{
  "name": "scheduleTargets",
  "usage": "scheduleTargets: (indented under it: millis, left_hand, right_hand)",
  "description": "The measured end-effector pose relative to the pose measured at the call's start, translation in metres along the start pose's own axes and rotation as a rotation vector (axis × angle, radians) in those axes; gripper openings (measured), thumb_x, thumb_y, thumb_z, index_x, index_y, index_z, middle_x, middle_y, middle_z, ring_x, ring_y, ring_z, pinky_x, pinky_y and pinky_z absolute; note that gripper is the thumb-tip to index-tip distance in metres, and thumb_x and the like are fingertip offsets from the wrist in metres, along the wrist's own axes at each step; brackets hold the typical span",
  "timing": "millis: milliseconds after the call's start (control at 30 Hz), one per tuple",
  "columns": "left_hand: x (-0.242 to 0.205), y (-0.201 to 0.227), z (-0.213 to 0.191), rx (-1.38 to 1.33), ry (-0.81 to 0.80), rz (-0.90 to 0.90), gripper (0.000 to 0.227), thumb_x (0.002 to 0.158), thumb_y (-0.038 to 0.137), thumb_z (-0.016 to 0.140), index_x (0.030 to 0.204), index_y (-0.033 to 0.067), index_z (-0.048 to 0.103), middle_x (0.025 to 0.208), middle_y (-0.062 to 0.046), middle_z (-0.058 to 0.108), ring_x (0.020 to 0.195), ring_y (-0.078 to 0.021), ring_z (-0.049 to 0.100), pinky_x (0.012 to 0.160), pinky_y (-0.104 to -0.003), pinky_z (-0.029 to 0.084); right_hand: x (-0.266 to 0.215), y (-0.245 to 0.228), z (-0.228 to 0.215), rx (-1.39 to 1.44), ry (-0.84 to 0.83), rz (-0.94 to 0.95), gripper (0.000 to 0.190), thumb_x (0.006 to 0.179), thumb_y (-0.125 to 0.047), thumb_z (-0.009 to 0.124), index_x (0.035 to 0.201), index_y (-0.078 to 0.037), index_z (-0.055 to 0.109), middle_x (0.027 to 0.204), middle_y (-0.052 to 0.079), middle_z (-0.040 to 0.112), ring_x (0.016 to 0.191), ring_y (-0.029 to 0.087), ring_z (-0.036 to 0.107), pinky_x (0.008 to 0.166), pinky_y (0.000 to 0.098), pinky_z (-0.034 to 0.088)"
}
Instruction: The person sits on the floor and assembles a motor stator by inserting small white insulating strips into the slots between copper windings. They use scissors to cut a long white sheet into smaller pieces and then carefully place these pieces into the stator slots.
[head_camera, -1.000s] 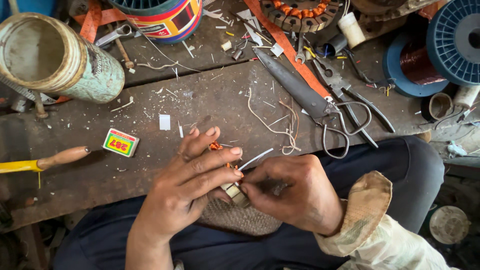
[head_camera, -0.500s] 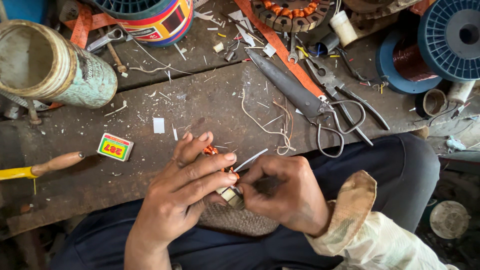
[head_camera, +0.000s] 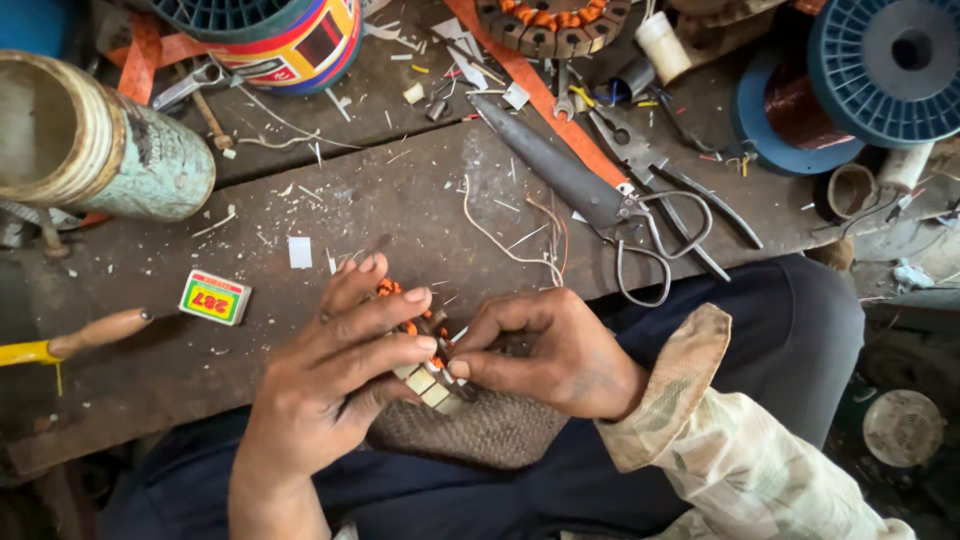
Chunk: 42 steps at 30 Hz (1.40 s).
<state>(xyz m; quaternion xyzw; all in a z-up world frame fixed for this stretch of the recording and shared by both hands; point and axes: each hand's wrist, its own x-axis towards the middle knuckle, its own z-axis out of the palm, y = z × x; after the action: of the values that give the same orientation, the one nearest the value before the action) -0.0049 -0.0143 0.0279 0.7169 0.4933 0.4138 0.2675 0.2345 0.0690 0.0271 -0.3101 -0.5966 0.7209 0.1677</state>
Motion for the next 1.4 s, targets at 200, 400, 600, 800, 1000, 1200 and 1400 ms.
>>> scheduleTargets:
  millis: [200,400,600,800,1000,1200,1400]
  left_hand:
    - [-0.001,-0.004,-0.003,-0.088,0.042,-0.066,0.035,0.08,0.024,0.08,0.114,0.016,0.074,0.141,-0.004,0.065,0.153,-0.0312,0.043,0.128,-0.046,0.039]
    - [-0.002,-0.002,-0.001,-0.057,0.04,-0.054,0.037,0.079,0.025,0.08,0.115,0.0157,0.074,0.139,-0.003,0.066,0.15,-0.0291,0.047,0.129,-0.049,0.037]
    - [-0.001,-0.002,-0.002,-0.042,0.031,-0.049,0.036,0.08,0.025,0.08,0.115,0.0173,0.075,0.137,-0.003,0.067,0.149,-0.0295,0.049,0.128,-0.05,0.037]
    - [-0.001,0.0,0.002,0.002,0.051,-0.025,0.036,0.079,0.025,0.08,0.114,0.017,0.075,0.135,-0.002,0.069,0.148,-0.0288,0.052,0.129,-0.05,0.039]
    - [0.005,0.003,0.0,-0.01,0.053,-0.046,0.038,0.078,0.023,0.081,0.113,0.0131,0.074,0.136,-0.006,0.067,0.147,-0.0315,0.05,0.127,-0.05,0.038]
    - [0.003,0.003,0.001,-0.018,0.051,-0.057,0.038,0.078,0.023,0.081,0.114,0.0133,0.074,0.137,-0.004,0.067,0.148,-0.0308,0.049,0.128,-0.05,0.039]
    - [0.002,0.003,0.001,-0.002,0.057,-0.041,0.038,0.077,0.024,0.08,0.113,0.0139,0.074,0.136,-0.004,0.067,0.148,-0.0303,0.049,0.128,-0.05,0.039]
  right_hand:
    - [0.005,0.001,-0.001,0.138,-0.024,0.012,0.013,0.089,-0.008,0.078,0.099,0.0,0.079,0.096,0.006,0.076,0.089,0.013,0.071,0.081,0.0281,0.056]
    - [0.006,0.002,0.002,-0.03,0.023,-0.149,0.01,0.086,-0.005,0.082,0.094,-0.002,0.079,0.094,0.008,0.078,0.087,0.015,0.075,0.078,0.029,0.06]
    - [0.005,-0.001,0.003,-0.002,0.028,-0.13,0.01,0.085,-0.002,0.082,0.094,-0.001,0.079,0.093,0.008,0.077,0.087,0.015,0.074,0.078,0.0293,0.058]
    - [0.005,0.003,0.01,0.09,0.09,0.083,0.008,0.079,0.0,0.081,0.084,0.001,0.076,0.086,0.006,0.073,0.079,0.011,0.068,0.069,0.0293,0.054]
    - [0.009,0.005,0.001,0.122,-0.02,-0.052,0.007,0.087,-0.001,0.08,0.092,0.002,0.077,0.092,0.007,0.072,0.087,0.012,0.066,0.079,0.0273,0.053]
    - [0.008,0.004,-0.001,0.111,-0.007,0.023,0.009,0.085,-0.003,0.081,0.092,0.001,0.079,0.09,0.006,0.074,0.083,0.012,0.069,0.075,0.0277,0.055]
    - [0.008,0.005,0.002,0.109,0.016,0.024,0.008,0.084,-0.003,0.081,0.091,0.002,0.079,0.09,0.007,0.074,0.083,0.012,0.068,0.075,0.0272,0.054]
